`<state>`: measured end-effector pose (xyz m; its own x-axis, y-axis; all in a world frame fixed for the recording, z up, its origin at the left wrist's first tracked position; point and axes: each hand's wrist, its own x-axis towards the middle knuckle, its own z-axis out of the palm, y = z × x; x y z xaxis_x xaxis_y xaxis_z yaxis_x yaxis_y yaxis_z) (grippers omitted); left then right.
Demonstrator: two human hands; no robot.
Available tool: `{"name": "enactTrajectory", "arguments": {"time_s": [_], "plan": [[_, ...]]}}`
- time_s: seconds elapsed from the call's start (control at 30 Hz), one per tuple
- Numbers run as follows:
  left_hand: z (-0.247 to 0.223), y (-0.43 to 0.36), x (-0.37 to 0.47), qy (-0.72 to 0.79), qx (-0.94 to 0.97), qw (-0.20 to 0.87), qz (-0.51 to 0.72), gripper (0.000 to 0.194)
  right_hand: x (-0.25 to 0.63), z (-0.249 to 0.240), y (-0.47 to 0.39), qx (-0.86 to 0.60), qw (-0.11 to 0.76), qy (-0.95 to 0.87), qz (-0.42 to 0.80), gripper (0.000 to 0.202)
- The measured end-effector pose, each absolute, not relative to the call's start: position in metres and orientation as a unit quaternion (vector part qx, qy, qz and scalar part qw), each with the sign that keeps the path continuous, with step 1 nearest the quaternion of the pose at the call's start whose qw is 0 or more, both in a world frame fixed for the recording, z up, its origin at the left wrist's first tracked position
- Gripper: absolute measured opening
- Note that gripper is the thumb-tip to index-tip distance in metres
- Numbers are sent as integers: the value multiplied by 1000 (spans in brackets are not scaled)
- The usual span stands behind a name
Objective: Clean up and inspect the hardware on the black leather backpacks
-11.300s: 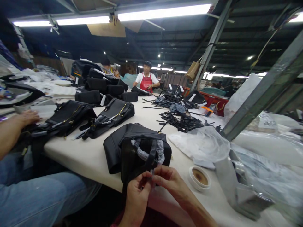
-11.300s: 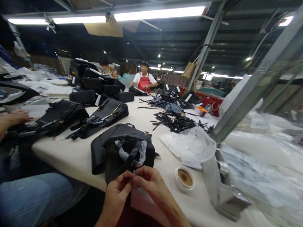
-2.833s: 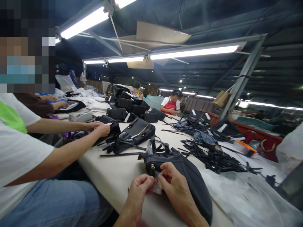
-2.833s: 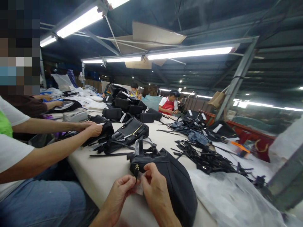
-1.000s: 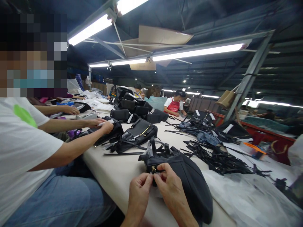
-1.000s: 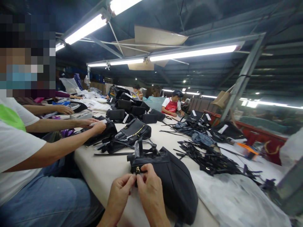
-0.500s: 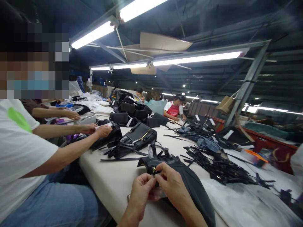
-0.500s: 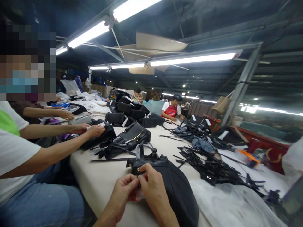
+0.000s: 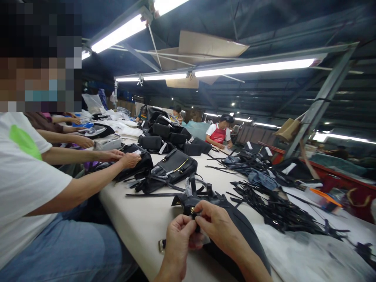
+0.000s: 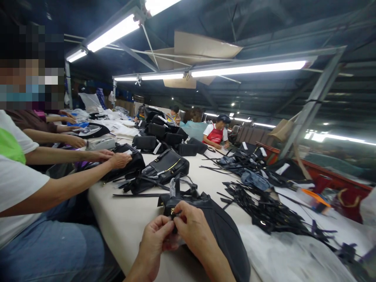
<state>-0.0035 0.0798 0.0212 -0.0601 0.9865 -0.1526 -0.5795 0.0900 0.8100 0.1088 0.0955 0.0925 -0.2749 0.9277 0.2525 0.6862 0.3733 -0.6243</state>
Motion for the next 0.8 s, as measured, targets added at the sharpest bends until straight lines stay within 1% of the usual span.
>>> {"name": "enactTrajectory", "arguments": {"time_s": [0.07, 0.2, 0.23, 0.3, 0.47, 0.7, 0.8], "plan": [[19, 82, -5, 400, 254, 626, 619, 42, 110, 89, 95, -515, 319, -753, 258, 17], [21, 82, -11, 421, 256, 614, 616, 33, 111, 84, 92, -505, 356, -627, 474, 26], [22, 81, -12, 422, 257, 615, 615, 31, 111, 84, 92, -500, 365, -597, 511, 28], [25, 79, -15, 421, 256, 619, 612, 30, 111, 83, 91, -490, 381, -565, 544, 32], [23, 82, -15, 404, 259, 619, 621, 29, 106, 75, 93, -486, 424, -551, 530, 36], [13, 96, -13, 414, 325, 520, 673, 28, 98, 67, 94, -522, 458, -545, 469, 34], [8, 100, -13, 422, 344, 503, 671, 27, 94, 65, 93, -533, 469, -539, 453, 34]]}}
